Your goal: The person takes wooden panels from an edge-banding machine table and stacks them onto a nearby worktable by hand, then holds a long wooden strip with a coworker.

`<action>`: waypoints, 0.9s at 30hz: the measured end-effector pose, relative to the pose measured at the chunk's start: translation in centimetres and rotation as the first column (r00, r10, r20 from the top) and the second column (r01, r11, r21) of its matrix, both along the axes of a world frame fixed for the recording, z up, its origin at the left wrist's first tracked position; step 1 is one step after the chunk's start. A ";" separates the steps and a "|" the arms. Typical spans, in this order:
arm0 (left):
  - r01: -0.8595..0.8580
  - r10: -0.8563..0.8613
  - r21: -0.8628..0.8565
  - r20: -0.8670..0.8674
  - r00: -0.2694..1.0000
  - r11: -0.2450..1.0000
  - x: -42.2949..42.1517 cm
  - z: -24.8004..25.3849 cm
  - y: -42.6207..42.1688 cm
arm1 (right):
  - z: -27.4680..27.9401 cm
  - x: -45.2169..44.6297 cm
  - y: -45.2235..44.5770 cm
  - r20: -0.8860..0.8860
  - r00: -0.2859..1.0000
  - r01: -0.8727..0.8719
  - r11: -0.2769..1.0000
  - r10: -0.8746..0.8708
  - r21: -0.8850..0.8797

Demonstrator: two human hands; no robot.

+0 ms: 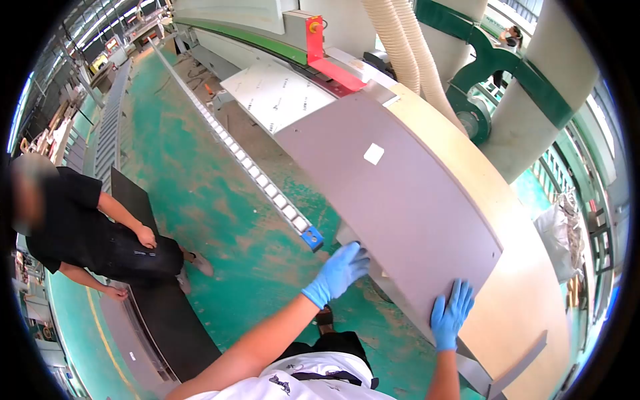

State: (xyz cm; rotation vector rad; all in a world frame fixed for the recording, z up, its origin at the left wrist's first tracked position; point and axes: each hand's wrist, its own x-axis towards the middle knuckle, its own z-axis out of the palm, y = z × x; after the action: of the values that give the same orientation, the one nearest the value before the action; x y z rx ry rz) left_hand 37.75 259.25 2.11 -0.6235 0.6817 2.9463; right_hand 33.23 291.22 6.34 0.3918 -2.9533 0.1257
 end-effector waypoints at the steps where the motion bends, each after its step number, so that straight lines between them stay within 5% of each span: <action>1: -0.053 0.053 0.002 0.049 0.997 0.999 -0.7 -0.6 0.2 | 0.3 2.2 2.5 -0.006 1.000 -0.022 0.999 0.022 -0.036; 4: -0.161 0.161 0.104 0.012 0.987 0.981 -1.8 -1.3 0.3 | -0.8 9.1 10.0 -0.092 0.990 0.095 0.987 -0.108 -0.130; 5: -0.154 0.154 0.111 0.010 0.988 0.982 -2.0 -2.8 0.7 | -1.3 11.1 12.3 -0.083 0.949 0.261 0.904 -0.305 -0.339; 6: -0.115 0.116 0.068 -0.011 0.993 0.991 -2.0 -4.4 1.0 | -2.8 12.8 14.9 -0.029 0.877 0.393 0.751 -0.479 -0.531; 7: -0.051 0.046 0.162 0.037 0.998 0.986 -1.5 -2.3 1.1 | -5.7 14.0 21.2 0.214 0.848 0.497 0.588 -0.485 -0.638; 8: 0.004 -0.026 0.257 0.084 0.996 0.966 -0.9 0.1 1.1 | -4.3 14.7 21.0 0.502 0.777 0.608 0.251 -0.378 -0.753; 9: -0.018 -0.005 0.256 0.088 0.996 0.966 -0.5 -0.8 1.9 | -2.6 15.5 20.6 0.719 0.648 0.714 -0.129 -0.249 -0.688; 10: 0.034 -0.078 -0.378 -0.100 0.992 0.925 0.4 -1.8 3.1 | -1.3 16.0 19.4 0.793 0.592 0.759 -0.231 -0.147 -0.609; 12: 0.036 -0.125 -0.477 -0.157 0.980 0.878 1.6 -3.1 5.2 | 0.3 15.3 17.9 0.795 0.594 0.773 -0.184 -0.124 -0.607; 14: 0.043 -0.030 0.083 -0.149 0.988 0.996 2.7 -3.4 6.6 | 1.5 13.9 14.8 0.758 0.625 0.761 -0.072 -0.187 -0.645; 16: 0.071 -0.052 0.155 -0.123 0.991 0.985 5.2 -0.8 5.4 | 2.1 12.5 12.2 0.713 0.666 0.735 0.034 -0.217 -0.677; 17: 0.093 -0.081 0.220 -0.063 0.995 0.971 7.7 5.0 3.5 | 2.4 11.9 10.5 0.690 0.690 0.717 0.081 -0.218 -0.692; 23: -0.067 0.090 0.083 -0.315 0.945 0.994 23.8 10.8 -3.8 | 3.6 10.4 1.2 0.555 0.828 0.549 0.314 -0.078 -0.775; 27: -0.392 0.413 0.130 -0.329 0.849 0.911 38.3 10.2 -5.1 | 4.5 12.0 -5.9 0.484 0.871 0.411 0.412 0.086 -0.813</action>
State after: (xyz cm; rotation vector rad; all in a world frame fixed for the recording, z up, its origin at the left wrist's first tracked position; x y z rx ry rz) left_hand 76.01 254.20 12.29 -0.2552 0.5349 3.5090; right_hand 45.20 285.29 10.81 -0.1539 -2.6925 1.9458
